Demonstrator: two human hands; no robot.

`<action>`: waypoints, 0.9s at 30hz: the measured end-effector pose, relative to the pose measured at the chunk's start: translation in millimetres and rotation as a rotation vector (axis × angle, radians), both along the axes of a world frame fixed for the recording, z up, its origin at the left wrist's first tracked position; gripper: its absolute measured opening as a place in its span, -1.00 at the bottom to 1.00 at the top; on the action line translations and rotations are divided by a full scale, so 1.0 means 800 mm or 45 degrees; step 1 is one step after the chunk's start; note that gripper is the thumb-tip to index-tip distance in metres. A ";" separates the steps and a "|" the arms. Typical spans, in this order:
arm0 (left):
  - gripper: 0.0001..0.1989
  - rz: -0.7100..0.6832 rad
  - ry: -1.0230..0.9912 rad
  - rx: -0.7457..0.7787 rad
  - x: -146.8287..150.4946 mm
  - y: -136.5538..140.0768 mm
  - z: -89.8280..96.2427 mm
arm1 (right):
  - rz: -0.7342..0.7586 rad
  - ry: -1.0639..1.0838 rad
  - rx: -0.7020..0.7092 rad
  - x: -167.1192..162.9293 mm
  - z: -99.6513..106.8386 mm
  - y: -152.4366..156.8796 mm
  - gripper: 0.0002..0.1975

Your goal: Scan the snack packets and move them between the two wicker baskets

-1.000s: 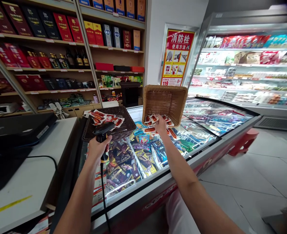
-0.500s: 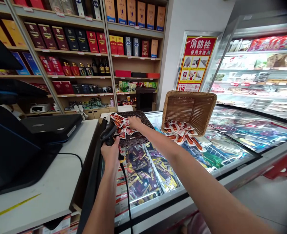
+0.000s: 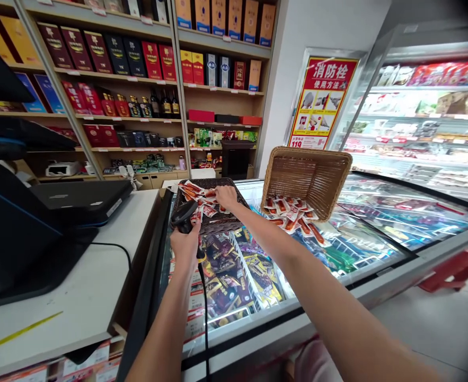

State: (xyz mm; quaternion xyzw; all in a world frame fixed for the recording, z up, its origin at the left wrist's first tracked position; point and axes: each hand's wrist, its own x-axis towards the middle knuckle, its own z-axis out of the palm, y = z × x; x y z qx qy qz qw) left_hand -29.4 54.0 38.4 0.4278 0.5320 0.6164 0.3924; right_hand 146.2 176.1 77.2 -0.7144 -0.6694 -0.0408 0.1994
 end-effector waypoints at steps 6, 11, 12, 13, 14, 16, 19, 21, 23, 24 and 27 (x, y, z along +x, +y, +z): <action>-0.59 -0.169 -0.078 -0.049 0.018 -0.014 0.009 | -0.129 1.003 0.430 0.079 -0.033 -0.118 -0.52; -0.51 -0.417 -0.017 0.006 0.039 -0.033 0.008 | -0.019 1.736 0.728 0.110 -0.079 -0.183 -0.52; -0.50 -0.450 0.017 0.013 0.041 -0.036 0.008 | -0.011 1.871 0.736 0.112 -0.083 -0.187 -0.54; -0.50 -0.471 0.048 0.019 0.043 -0.039 0.008 | 0.004 2.009 0.730 0.112 -0.085 -0.189 -0.56; -0.50 -0.484 0.071 0.027 0.044 -0.041 0.009 | 0.030 2.147 0.720 0.112 -0.084 -0.190 -0.59; -0.50 -0.499 0.095 0.036 0.044 -0.044 0.010 | 0.120 2.387 0.719 0.112 -0.080 -0.189 -0.66; -0.52 -0.498 0.095 0.031 0.043 -0.046 0.015 | 0.216 2.595 0.742 0.117 -0.074 -0.185 -0.77; -0.53 -0.496 0.082 0.024 0.043 -0.046 0.018 | 0.174 2.670 0.695 0.123 -0.074 -0.182 -0.84; -0.54 -0.502 0.070 0.027 0.043 -0.047 0.021 | 0.074 2.737 0.644 0.129 -0.078 -0.178 -0.88; -0.54 -0.501 0.066 0.030 0.044 -0.047 0.022 | 0.018 2.768 0.631 0.133 -0.081 -0.176 -0.87; -0.53 -0.494 0.073 0.028 0.045 -0.048 0.023 | -0.134 2.828 0.624 0.145 -0.089 -0.173 -0.77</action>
